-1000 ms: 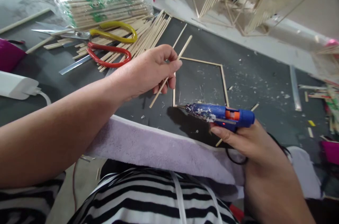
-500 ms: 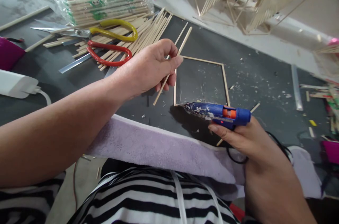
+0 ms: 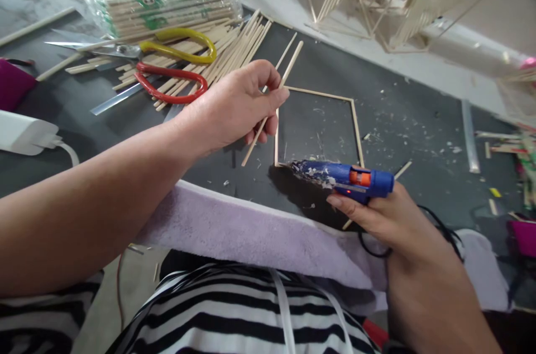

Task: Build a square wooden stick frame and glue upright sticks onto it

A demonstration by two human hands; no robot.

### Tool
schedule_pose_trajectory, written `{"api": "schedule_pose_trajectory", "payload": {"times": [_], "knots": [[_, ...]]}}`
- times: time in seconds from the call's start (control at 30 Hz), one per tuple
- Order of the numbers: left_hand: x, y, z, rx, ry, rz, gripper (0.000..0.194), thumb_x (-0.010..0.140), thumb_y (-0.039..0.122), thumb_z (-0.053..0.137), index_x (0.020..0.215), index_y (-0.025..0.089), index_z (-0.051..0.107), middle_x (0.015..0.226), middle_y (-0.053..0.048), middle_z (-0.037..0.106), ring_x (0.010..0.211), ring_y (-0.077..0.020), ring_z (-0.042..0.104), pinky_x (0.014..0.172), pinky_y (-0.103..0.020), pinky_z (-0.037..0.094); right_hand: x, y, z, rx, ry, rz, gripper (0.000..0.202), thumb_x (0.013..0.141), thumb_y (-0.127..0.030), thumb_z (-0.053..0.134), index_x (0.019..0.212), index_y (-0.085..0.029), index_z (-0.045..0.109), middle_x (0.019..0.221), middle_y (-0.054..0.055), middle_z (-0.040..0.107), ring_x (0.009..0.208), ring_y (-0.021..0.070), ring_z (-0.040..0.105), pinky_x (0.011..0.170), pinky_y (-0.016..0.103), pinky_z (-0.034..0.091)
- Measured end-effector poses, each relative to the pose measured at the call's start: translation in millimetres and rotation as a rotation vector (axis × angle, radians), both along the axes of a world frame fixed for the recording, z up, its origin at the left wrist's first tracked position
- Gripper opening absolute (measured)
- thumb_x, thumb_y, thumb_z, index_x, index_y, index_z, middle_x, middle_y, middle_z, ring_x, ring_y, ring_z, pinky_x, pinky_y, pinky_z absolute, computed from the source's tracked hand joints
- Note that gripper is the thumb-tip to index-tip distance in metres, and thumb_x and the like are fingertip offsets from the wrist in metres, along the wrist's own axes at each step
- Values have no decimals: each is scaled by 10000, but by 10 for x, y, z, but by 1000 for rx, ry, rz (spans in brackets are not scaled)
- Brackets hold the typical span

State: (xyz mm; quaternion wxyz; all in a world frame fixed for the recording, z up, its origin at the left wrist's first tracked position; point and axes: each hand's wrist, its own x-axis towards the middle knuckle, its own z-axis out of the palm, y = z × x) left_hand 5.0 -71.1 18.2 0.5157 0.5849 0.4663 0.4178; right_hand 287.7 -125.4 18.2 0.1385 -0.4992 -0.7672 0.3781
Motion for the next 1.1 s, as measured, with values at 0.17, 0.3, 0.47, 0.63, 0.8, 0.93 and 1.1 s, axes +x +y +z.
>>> {"api": "schedule_pose_trajectory", "payload": {"times": [0.17, 0.3, 0.47, 0.63, 0.8, 0.93, 1.1], "knots": [[14, -6, 26, -23, -4, 4, 210, 959, 314, 628, 865, 193, 485, 611, 60, 511, 450, -48, 567, 451, -133, 447, -2, 1, -3, -7, -2, -14, 184, 859, -399, 697, 825, -224, 654, 737, 10, 647, 621, 162, 592, 602, 282, 488], [22, -18, 60, -36, 29, 27, 194, 965, 307, 613, 885, 193, 478, 623, 58, 535, 475, -62, 597, 452, -137, 454, 31, 1, -24, -8, -8, -12, 194, 857, -401, 696, 808, -219, 652, 744, 13, 650, 615, 158, 589, 603, 279, 491], [50, -22, 73, 3, -9, 40, 105, 989, 198, 529, 908, 197, 462, 622, 74, 564, 498, -61, 621, 481, -139, 468, 20, 4, -4, -8, -24, 3, 219, 868, -417, 685, 786, -217, 652, 735, 14, 650, 619, 157, 591, 601, 274, 492], [100, -22, 36, 69, -162, 21, 117, 976, 159, 512, 890, 209, 450, 682, 42, 617, 565, -107, 673, 483, -193, 528, -41, 11, 58, 31, -47, 11, 214, 858, -401, 693, 757, -220, 637, 697, 6, 625, 603, 152, 569, 582, 271, 477], [113, -38, 26, 76, -144, 31, 119, 963, 193, 565, 915, 221, 460, 742, 35, 647, 658, -126, 720, 540, -200, 558, -9, 9, 16, 29, -57, 5, 226, 869, -431, 679, 797, -222, 637, 720, 5, 635, 625, 155, 583, 584, 269, 482], [101, -58, 44, 103, -123, 0, 112, 969, 210, 566, 922, 219, 464, 747, 23, 661, 647, -136, 719, 542, -221, 568, 8, 20, 10, 34, -51, -9, 234, 854, -442, 695, 798, -219, 657, 729, 17, 653, 636, 168, 600, 592, 282, 495], [111, -63, 66, 128, -141, 8, 139, 958, 174, 564, 888, 220, 453, 715, 31, 638, 608, -132, 707, 514, -220, 559, -26, 23, 119, 18, 59, -130, 169, 797, -383, 740, 787, -227, 675, 711, 11, 679, 624, 168, 618, 588, 283, 506]]}}
